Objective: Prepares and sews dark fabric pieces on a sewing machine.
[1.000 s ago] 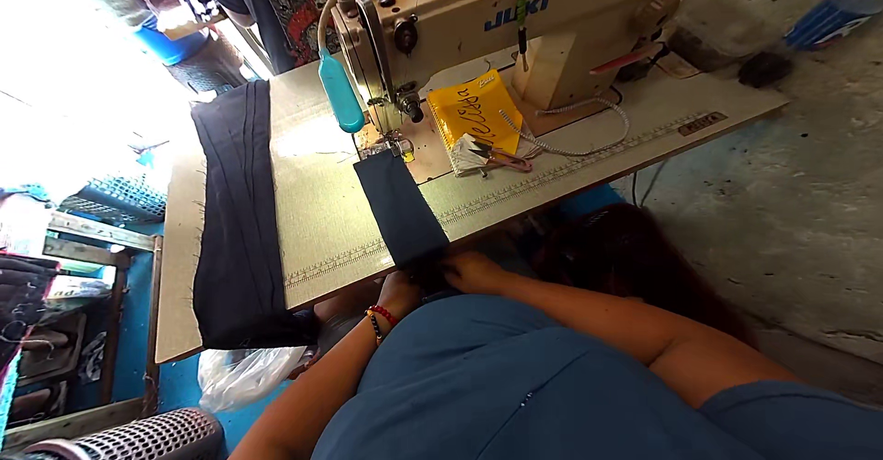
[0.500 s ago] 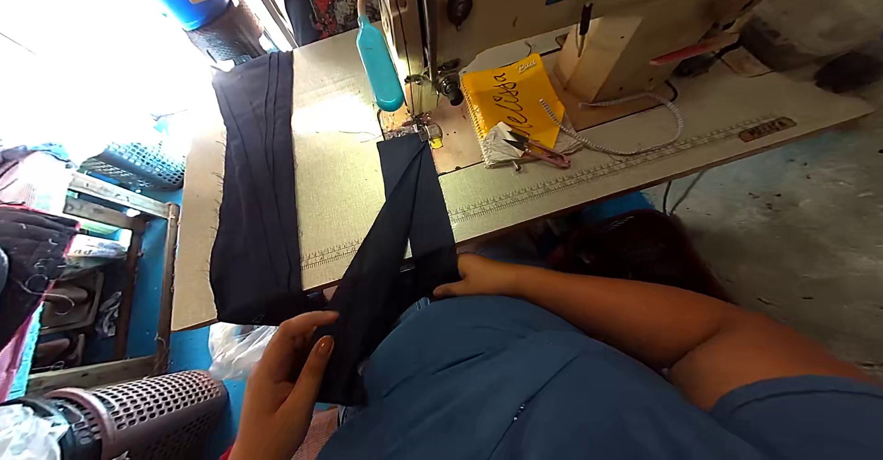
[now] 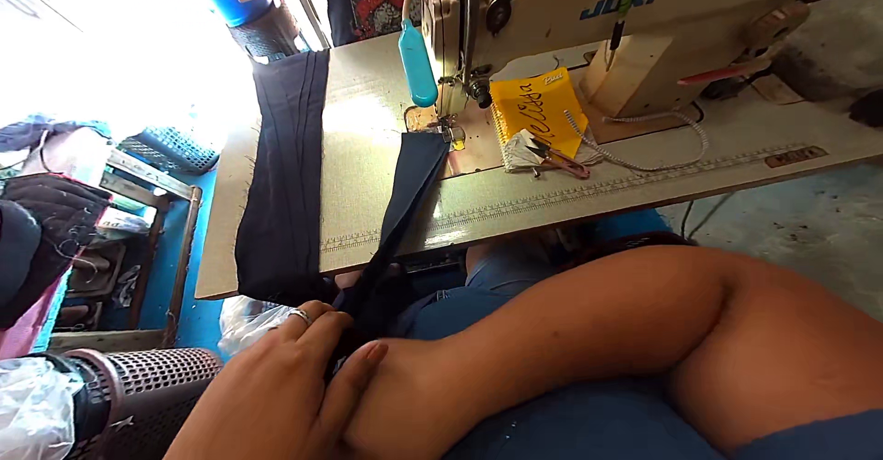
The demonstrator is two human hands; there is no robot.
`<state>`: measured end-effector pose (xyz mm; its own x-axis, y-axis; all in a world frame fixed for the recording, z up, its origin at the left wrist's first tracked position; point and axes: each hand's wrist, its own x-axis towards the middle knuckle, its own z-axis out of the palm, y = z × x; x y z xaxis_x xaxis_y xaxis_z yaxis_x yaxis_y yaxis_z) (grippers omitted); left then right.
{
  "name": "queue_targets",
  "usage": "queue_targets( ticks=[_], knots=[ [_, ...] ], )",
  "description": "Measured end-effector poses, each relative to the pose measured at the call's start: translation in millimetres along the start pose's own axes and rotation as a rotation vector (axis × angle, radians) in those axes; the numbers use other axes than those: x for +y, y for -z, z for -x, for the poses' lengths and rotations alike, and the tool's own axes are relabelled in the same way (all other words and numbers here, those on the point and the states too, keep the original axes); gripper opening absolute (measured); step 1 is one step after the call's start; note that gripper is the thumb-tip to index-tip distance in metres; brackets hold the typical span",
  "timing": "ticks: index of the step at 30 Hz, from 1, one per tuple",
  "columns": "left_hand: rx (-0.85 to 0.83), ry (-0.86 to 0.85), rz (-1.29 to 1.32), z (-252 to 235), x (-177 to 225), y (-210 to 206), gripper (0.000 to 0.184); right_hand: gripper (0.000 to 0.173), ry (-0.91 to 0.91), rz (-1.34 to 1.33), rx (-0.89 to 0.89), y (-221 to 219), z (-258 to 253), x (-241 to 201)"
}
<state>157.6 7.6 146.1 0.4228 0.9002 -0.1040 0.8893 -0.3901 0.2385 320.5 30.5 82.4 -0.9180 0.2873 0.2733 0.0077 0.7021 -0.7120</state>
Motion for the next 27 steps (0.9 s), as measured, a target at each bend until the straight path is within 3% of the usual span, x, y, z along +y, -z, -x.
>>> queue_targets(
  ticks=[2,4,7,10,16,20,27],
  knots=[
    [-0.063,0.042,-0.023,-3.0,-1.0,7.0,0.064,0.039,-0.012,-0.048,-0.076,-3.9,-13.3,-14.9],
    [-0.084,0.03,-0.063,-4.9,-10.0,2.9,0.048,0.045,0.021,-0.115,-0.159,-6.7,-22.2,-19.6],
    [-0.03,-0.009,-0.095,-2.4,-14.9,-14.3,0.023,0.035,0.129,-0.208,-0.16,-10.1,-17.6,-7.9],
    [0.151,0.0,-0.071,8.5,-22.8,-29.3,0.025,0.029,0.146,-0.235,-0.156,5.2,1.6,16.4],
    [0.404,0.003,0.149,25.4,-36.3,-42.4,0.034,0.022,0.032,-0.013,0.166,38.8,38.0,51.6],
    [0.48,-0.085,0.153,27.9,-35.6,-48.7,0.037,0.024,-0.004,0.35,0.402,47.6,34.4,56.5],
    [0.608,-0.138,0.112,25.6,-34.7,-56.0,0.03,0.026,0.048,0.417,0.421,38.4,15.2,64.2]
  ],
)
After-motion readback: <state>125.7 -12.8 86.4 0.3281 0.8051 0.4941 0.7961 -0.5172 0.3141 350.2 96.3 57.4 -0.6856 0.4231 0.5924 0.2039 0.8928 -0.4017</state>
